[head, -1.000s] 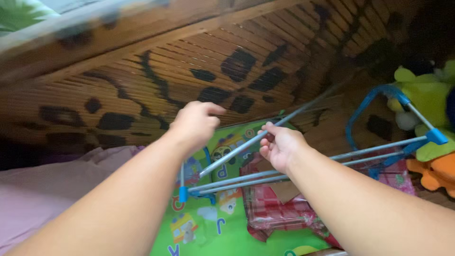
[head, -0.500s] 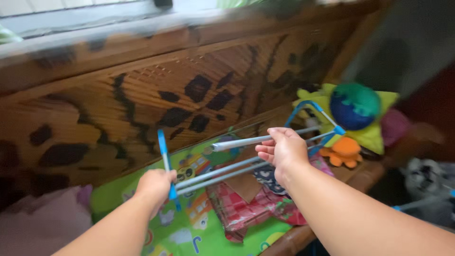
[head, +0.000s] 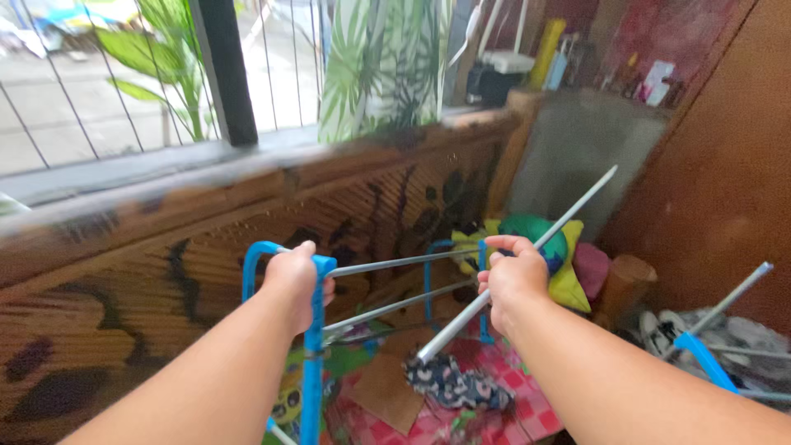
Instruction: The person assembles a blue and silver metal drying rack by inserting metal rods into blue plastic frames and connecting the components. The person wipes the frame with a cloth before inserting the rods and secures the parts together.
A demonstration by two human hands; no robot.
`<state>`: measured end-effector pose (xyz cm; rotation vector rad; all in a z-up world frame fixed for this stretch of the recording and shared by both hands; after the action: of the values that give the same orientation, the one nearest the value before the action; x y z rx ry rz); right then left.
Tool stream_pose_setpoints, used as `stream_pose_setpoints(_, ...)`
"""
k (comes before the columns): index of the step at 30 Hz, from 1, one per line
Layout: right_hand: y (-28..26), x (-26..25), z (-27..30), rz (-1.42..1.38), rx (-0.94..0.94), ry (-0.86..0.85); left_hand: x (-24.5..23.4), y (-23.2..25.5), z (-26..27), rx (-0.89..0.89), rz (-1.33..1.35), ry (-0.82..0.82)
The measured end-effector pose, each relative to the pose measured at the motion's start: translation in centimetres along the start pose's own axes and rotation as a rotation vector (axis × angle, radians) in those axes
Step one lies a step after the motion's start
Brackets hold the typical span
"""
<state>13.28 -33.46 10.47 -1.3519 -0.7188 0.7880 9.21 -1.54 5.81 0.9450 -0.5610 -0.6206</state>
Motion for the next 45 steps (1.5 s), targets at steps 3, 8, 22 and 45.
stream_pose_setpoints(3,-0.6,1.2,1.3,0.009,-0.016,-0.105,2.4,2.0,2.1,-0.006,-0.035,0.035)
stream_pose_setpoints(8,-1.9,3.3,7.7,0.123,-0.084,-0.419,8.3,4.8,5.7,-0.006,0.044,-0.235)
stream_pose_setpoints(22,-4.9,5.3,5.8,0.055,-0.134,-0.605,4.2,0.0,15.6,0.426,-0.903,-0.200)
stream_pose_setpoints(45,-1.7,-3.3,-2.4,0.020,0.108,-0.520,-4.7,5.9,13.6,0.317,-0.037,0.357)
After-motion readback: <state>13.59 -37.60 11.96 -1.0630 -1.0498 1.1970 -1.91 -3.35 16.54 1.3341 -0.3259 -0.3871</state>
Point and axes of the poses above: each hand's wrist, its own z-axis away from the middle knuckle, its own x-axis out of the palm, y = z × x, the point moved 6 cm from there along -z, towards the middle knuckle, and after that the axes turned 13 degrees about y, right-handed, at the moved point
